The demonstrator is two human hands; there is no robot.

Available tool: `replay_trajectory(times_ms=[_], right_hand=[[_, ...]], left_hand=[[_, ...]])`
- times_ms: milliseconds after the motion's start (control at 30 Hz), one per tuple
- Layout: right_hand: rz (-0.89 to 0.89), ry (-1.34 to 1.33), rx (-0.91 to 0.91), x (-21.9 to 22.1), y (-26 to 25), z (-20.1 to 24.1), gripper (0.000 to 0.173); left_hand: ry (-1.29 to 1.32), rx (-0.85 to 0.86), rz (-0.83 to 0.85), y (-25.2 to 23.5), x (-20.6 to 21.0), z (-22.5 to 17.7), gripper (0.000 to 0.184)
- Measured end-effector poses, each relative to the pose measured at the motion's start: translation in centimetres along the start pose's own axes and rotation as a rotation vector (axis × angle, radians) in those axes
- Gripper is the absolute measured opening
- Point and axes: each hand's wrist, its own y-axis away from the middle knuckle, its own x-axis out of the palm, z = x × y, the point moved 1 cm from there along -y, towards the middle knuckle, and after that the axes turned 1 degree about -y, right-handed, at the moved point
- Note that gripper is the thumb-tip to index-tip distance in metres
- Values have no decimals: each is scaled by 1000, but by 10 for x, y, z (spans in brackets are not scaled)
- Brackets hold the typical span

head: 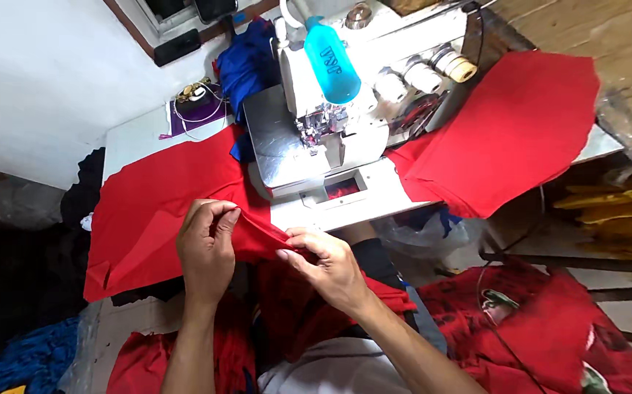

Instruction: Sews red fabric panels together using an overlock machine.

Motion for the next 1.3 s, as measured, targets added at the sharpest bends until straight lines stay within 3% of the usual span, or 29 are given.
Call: replay_trajectory(times_ms=[200, 567, 667, 800, 900, 1000, 1133, 1233, 1300], right_hand=[[-139, 48, 15, -3, 1, 9, 17], [-352, -56, 207, -5, 4, 12, 29], [-311, -25, 330, -10, 3, 14, 27], [-207, 22, 436, -23, -7, 18, 14], [-255, 12, 574, -32, -22, 15, 22], [-319, -62, 709, -31, -33, -10, 24], [-331, -110, 754, -32, -35, -28, 23], [-285, -209, 771, -37, -32, -26, 11], [-269, -328, 787, -45, -26, -25, 13]], left_hand=[[71, -12, -52, 5, 2, 4, 9], [125, -39, -63, 15, 7, 4, 6], [149, -12, -58, 13, 9, 2, 6], [25, 175, 32, -22, 11, -18, 7], [-118, 288, 72, -61, 38, -25, 8], [-144, 253, 117, -82, 86, -4, 7], [-269, 324, -11, -76, 114, 8, 15], [-345, 395, -1, -61, 117, -2, 13], [-371, 421, 33, -46, 119, -7, 19]])
